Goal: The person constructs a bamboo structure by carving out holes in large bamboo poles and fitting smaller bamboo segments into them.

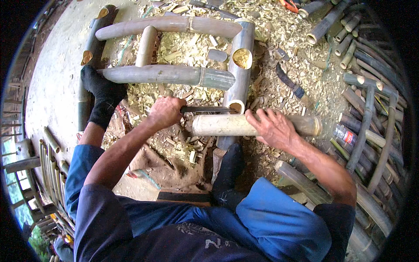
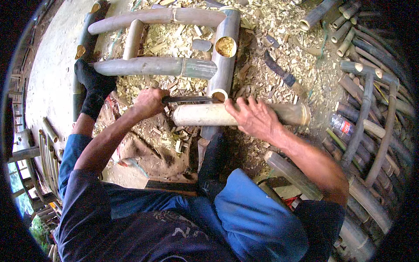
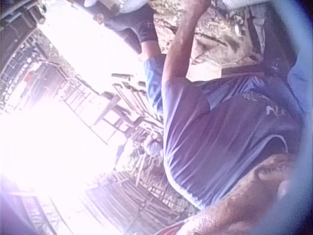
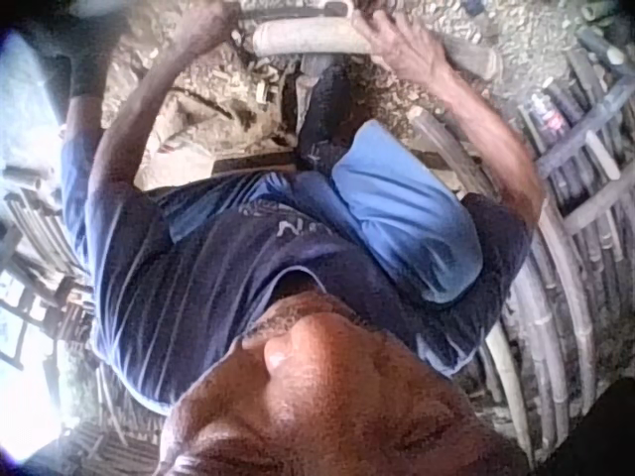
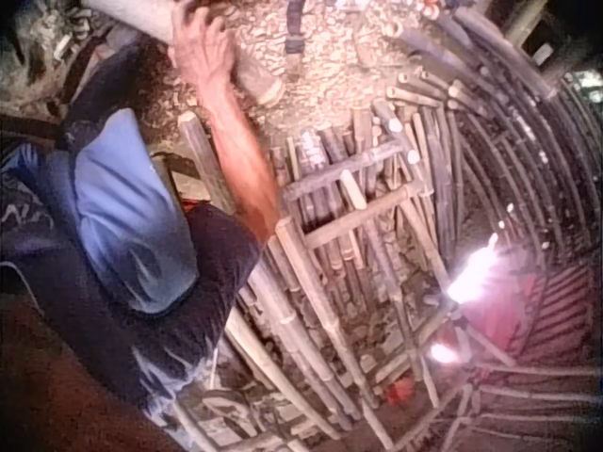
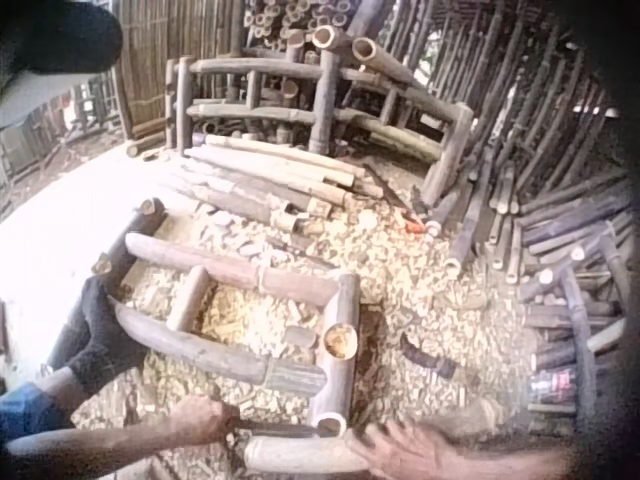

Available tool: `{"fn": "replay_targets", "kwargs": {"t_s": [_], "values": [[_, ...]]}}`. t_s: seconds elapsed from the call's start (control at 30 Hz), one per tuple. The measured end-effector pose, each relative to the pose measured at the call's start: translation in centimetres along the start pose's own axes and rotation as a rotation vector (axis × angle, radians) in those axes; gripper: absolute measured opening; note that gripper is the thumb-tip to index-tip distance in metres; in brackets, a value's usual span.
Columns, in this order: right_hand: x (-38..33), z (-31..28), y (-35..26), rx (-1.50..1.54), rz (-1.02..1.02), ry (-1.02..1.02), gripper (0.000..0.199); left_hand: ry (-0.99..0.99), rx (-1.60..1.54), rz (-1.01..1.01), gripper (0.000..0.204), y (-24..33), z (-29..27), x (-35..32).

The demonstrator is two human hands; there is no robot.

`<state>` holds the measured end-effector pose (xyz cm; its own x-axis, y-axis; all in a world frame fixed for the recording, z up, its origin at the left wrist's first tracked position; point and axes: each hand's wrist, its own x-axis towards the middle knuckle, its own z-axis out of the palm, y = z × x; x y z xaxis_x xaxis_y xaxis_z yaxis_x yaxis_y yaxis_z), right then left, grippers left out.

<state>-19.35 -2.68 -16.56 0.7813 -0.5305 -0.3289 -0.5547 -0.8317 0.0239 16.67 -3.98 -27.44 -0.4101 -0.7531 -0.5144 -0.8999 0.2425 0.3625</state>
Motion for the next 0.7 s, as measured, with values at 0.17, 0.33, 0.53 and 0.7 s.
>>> {"fn": "replay_targets", "kwargs": {"t_s": [0.17,0.33,0.53,0.7], "values": [[-2.9,-1.1,-2.5,0.216,-0.131,-0.05,0.093,0.224,-0.36,-0.06,0.021,2.0,0.7,-0.4],[-4.2,-1.7,-3.7,0.294,-0.15,0.008,0.097,0.227,-0.087,0.091,0.023,5.3,1.0,-0.5],[-4.8,-0.8,-1.0,0.315,-0.181,0.2,0.097,0.302,0.016,0.113,0.016,6.0,2.4,0.2],[-5.0,1.8,4.1,0.05,0.002,0.08,0.087,0.182,0.099,0.048,0.01,5.9,2.6,1.2]]}}
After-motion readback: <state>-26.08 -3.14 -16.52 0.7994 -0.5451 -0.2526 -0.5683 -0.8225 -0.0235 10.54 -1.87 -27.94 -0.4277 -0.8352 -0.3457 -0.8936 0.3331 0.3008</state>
